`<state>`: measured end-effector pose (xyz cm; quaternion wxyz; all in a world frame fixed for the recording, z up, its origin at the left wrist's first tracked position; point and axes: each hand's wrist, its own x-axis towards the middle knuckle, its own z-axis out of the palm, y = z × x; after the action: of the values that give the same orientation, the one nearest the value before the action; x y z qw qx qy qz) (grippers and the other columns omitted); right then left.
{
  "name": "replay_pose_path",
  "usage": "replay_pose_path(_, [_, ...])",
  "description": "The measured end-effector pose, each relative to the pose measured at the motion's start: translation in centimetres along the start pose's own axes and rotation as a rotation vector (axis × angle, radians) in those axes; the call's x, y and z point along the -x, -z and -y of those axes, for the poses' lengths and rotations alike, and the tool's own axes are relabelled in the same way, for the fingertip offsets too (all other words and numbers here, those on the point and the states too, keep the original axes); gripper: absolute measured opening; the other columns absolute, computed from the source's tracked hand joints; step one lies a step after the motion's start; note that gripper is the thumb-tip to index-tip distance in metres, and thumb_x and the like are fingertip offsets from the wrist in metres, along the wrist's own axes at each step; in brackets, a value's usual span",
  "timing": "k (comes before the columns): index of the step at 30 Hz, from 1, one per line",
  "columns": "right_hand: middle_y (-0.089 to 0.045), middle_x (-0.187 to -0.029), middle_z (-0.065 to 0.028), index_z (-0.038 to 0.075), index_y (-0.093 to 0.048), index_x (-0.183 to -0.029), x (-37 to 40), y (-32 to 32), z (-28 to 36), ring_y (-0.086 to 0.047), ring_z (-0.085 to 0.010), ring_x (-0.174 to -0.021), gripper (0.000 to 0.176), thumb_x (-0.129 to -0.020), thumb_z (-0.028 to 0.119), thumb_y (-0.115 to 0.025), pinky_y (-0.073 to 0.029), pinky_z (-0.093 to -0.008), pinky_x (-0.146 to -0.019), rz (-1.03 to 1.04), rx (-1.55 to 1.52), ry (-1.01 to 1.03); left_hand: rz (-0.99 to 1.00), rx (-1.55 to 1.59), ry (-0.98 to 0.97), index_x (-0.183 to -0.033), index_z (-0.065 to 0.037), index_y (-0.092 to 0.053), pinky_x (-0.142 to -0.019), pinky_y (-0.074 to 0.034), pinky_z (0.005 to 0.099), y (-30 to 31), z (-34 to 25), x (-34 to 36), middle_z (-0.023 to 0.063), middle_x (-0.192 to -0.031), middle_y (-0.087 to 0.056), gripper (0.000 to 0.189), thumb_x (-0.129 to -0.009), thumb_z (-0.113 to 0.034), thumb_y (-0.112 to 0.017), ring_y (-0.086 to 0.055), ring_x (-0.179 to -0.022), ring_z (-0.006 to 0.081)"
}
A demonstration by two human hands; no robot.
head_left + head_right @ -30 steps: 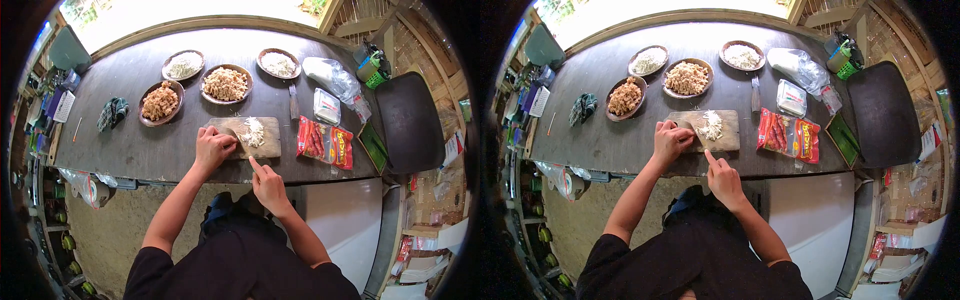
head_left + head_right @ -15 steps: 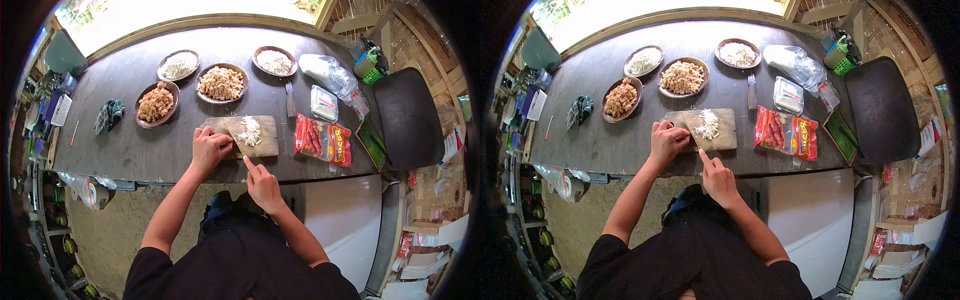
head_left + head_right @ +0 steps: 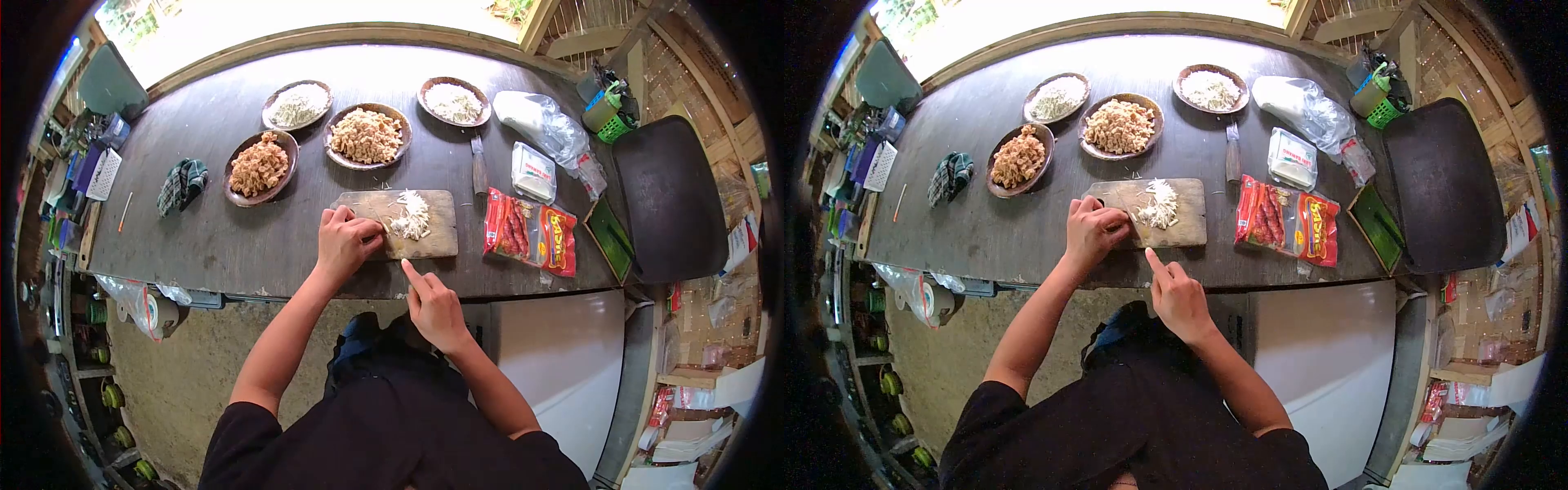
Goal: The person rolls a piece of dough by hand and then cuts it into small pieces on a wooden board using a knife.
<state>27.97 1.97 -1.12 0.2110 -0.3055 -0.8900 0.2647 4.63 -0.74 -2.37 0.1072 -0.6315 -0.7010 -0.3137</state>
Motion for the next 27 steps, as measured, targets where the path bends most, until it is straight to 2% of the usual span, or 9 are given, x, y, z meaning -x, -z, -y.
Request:
replay_pose_path(10, [-0.059, -0.083, -0.0142, 0.012, -0.058, -0.146, -0.7, 0.0, -0.8, -0.066, -0.0376, -0.07, 0.051, -0.095, 0.007, -0.063, -0.056, -0.0491, -0.063, -0.059, -0.014, 0.007, -0.041, 0.014, 0.004, -0.083, -0.022, -0.08, -0.081, -0.04, 0.0333, -0.1, -0.1, -0.1, -0.0092, -0.079, -0.075, 0.012, -0.074, -0.029, -0.084, -0.057, -0.081, 0.0159])
replay_pose_path(16, [-0.058, -0.083, -0.0145, 0.012, -0.056, -0.148, 0.1, 0.3, -0.2, -0.066, -0.0379, -0.069, 0.053, -0.095, 0.008, -0.063, -0.056, -0.0487, -0.064, 0.003, -0.015, 0.005, 0.041, 0.0, 0.035, -0.08, -0.022, -0.08, -0.084, -0.042, 0.0342, 0.1, -0.1, 0.0, -0.0093, -0.084, -0.077, 0.009, -0.076, -0.031, -0.082, -0.058, -0.085, 0.0166])
replay_pose_path(19, [-0.059, -0.085, -0.0163, 0.014, -0.059, -0.144, 0.1, -0.3, 0.2, -0.065, -0.0388, -0.074, 0.053, -0.093, 0.003, -0.064, -0.054, -0.0499, -0.067, 0.011, -0.005, -0.052, 0.009, -0.013, 0.019, -0.08, -0.022, -0.08, -0.084, -0.041, 0.0347, 0.0, -0.1, 0.0, -0.0092, -0.083, -0.076, 0.01, -0.076, -0.03, -0.082, -0.057, -0.084, 0.0164])
replay_pose_path(27, [-0.059, -0.085, -0.015, 0.012, -0.058, -0.145, -0.8, -0.8, -0.8, -0.065, -0.0384, -0.072, 0.053, -0.093, 0.005, -0.063, -0.055, -0.0492, -0.066, -0.032, 0.023, -0.009, -0.03, -0.043, -0.038, -0.081, -0.022, -0.08, -0.085, -0.038, 0.0349, 0.2, -0.2, -0.1, -0.0096, -0.083, -0.076, 0.009, -0.077, -0.03, -0.082, -0.056, -0.084, 0.0156])
